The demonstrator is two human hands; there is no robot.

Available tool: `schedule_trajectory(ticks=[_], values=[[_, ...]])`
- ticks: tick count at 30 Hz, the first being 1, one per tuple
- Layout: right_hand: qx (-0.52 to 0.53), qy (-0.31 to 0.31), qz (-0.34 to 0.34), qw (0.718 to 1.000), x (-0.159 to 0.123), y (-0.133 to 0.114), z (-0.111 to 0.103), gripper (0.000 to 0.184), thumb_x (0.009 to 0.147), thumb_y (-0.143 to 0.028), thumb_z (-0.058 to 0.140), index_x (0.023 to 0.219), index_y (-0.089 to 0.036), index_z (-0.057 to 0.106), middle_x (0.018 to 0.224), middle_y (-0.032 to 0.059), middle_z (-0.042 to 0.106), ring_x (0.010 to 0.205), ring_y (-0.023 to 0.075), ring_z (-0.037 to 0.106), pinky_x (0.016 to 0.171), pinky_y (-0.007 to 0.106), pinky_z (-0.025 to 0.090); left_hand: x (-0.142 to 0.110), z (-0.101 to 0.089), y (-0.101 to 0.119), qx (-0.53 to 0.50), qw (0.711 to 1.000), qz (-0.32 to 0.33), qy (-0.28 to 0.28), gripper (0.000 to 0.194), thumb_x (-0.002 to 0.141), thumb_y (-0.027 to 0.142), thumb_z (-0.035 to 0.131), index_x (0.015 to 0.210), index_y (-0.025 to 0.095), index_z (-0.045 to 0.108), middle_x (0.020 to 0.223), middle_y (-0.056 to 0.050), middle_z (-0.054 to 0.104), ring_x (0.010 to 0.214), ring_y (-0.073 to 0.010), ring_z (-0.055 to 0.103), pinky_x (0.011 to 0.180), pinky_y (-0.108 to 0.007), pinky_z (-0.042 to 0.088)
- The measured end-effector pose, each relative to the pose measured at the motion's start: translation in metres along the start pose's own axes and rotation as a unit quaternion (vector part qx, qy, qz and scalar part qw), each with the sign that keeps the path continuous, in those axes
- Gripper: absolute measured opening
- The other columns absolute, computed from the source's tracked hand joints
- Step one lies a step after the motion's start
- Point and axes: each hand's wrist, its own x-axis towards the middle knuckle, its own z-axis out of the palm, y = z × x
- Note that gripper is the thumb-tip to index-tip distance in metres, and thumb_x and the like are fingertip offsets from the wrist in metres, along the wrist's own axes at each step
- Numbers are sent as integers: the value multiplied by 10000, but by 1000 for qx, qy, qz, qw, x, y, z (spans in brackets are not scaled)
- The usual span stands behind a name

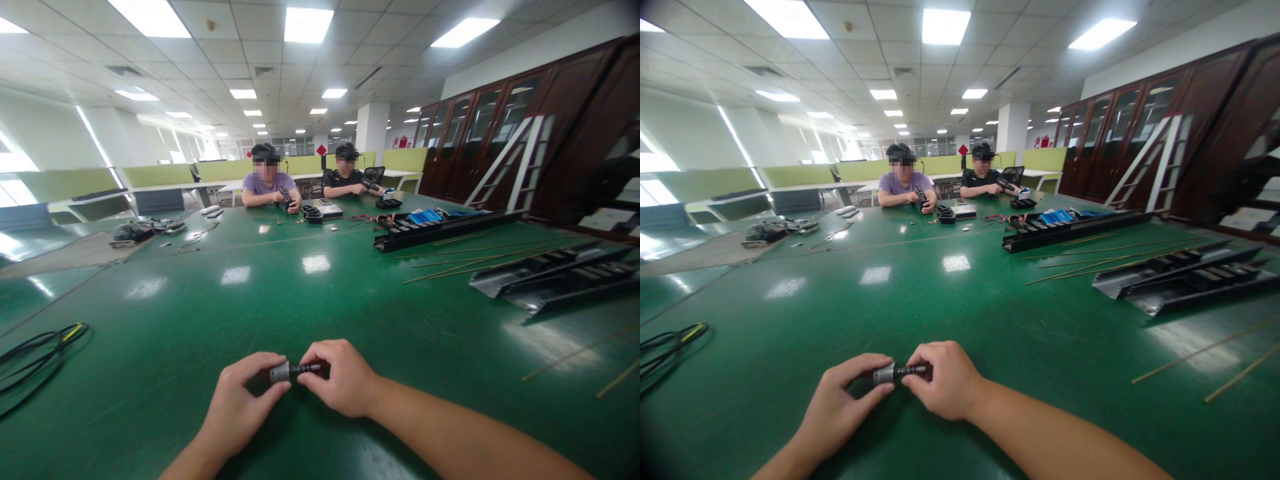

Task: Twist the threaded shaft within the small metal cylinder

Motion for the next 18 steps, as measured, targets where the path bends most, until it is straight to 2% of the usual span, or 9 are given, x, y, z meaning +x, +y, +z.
schedule_trajectory(ticks=[18], values=[[7,3,9,1000,0,-1,0,84,789,-271,718,828,-199,703,720,-6,684,645,139,602,617,245,391,0,-2,0,3,1000,11,5,203,807,308,769,1007,280,745,965,1,771,855,-186,734,792,-259,591]])
